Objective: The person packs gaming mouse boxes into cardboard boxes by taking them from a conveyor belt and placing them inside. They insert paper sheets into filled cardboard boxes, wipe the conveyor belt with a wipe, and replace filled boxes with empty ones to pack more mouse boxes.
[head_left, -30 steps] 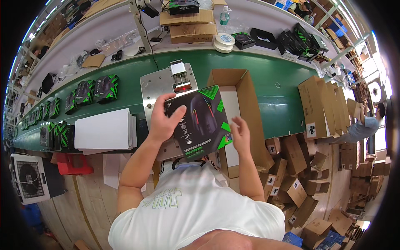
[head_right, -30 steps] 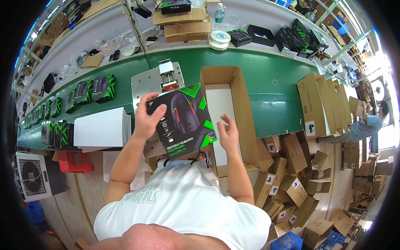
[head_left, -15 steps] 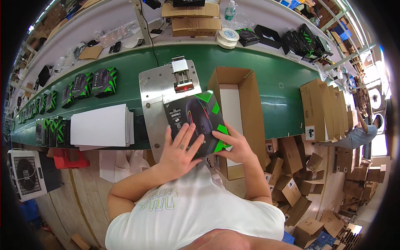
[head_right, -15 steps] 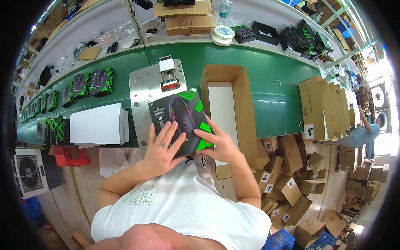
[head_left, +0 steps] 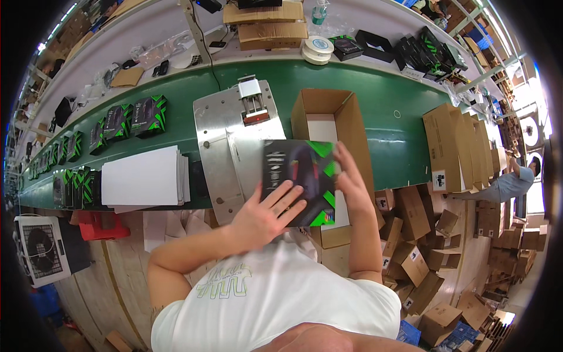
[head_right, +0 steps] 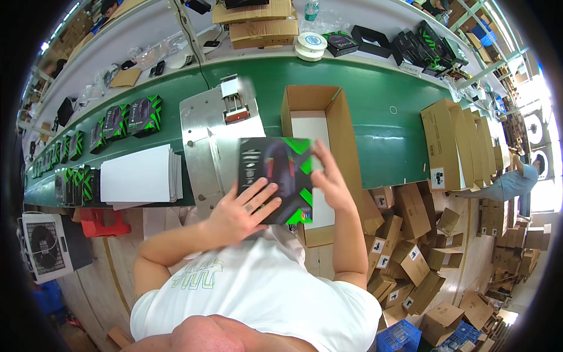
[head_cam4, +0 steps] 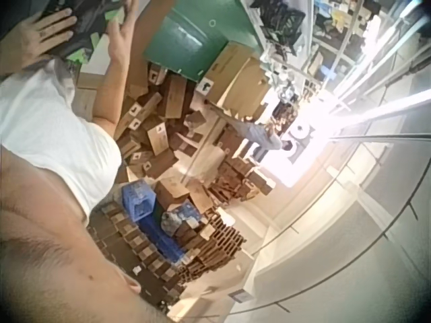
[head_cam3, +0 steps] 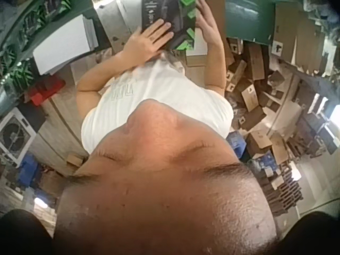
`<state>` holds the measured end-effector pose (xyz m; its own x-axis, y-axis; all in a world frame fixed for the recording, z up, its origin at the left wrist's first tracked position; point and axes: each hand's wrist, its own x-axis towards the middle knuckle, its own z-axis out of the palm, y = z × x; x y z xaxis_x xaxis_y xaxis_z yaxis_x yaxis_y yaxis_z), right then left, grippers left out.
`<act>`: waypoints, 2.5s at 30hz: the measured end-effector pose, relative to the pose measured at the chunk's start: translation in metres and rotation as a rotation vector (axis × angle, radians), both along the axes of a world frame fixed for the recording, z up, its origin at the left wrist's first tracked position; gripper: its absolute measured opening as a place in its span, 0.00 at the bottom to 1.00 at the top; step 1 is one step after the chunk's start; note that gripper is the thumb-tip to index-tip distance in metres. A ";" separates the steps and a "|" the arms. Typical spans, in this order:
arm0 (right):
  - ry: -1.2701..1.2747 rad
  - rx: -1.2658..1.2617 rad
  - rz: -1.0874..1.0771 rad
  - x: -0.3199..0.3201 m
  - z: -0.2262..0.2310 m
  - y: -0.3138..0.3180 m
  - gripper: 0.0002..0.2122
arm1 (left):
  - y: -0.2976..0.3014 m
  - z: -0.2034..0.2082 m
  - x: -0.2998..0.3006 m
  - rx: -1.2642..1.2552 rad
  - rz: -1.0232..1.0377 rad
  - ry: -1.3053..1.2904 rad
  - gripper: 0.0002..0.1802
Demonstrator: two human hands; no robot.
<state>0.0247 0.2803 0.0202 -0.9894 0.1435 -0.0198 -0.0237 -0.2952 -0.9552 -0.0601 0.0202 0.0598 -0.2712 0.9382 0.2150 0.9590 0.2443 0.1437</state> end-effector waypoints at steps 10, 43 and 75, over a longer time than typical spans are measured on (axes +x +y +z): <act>-0.191 -0.138 -0.348 0.057 -0.042 -0.018 0.40 | 0.002 0.006 -0.042 0.208 0.241 -0.555 0.24; 0.198 0.231 -0.091 0.060 -0.030 -0.058 0.57 | 0.017 -0.024 -0.067 1.086 0.264 -1.299 0.14; 0.135 -0.341 -0.354 0.013 0.019 -0.079 0.37 | 0.031 0.049 -0.093 1.045 -0.831 -1.353 0.46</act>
<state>0.0377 0.2016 0.0396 -0.8784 0.4779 0.0009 -0.2951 -0.5410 -0.7875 -0.1529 0.0513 0.1084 -0.3322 0.5548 0.7628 -0.0951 -0.8243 0.5582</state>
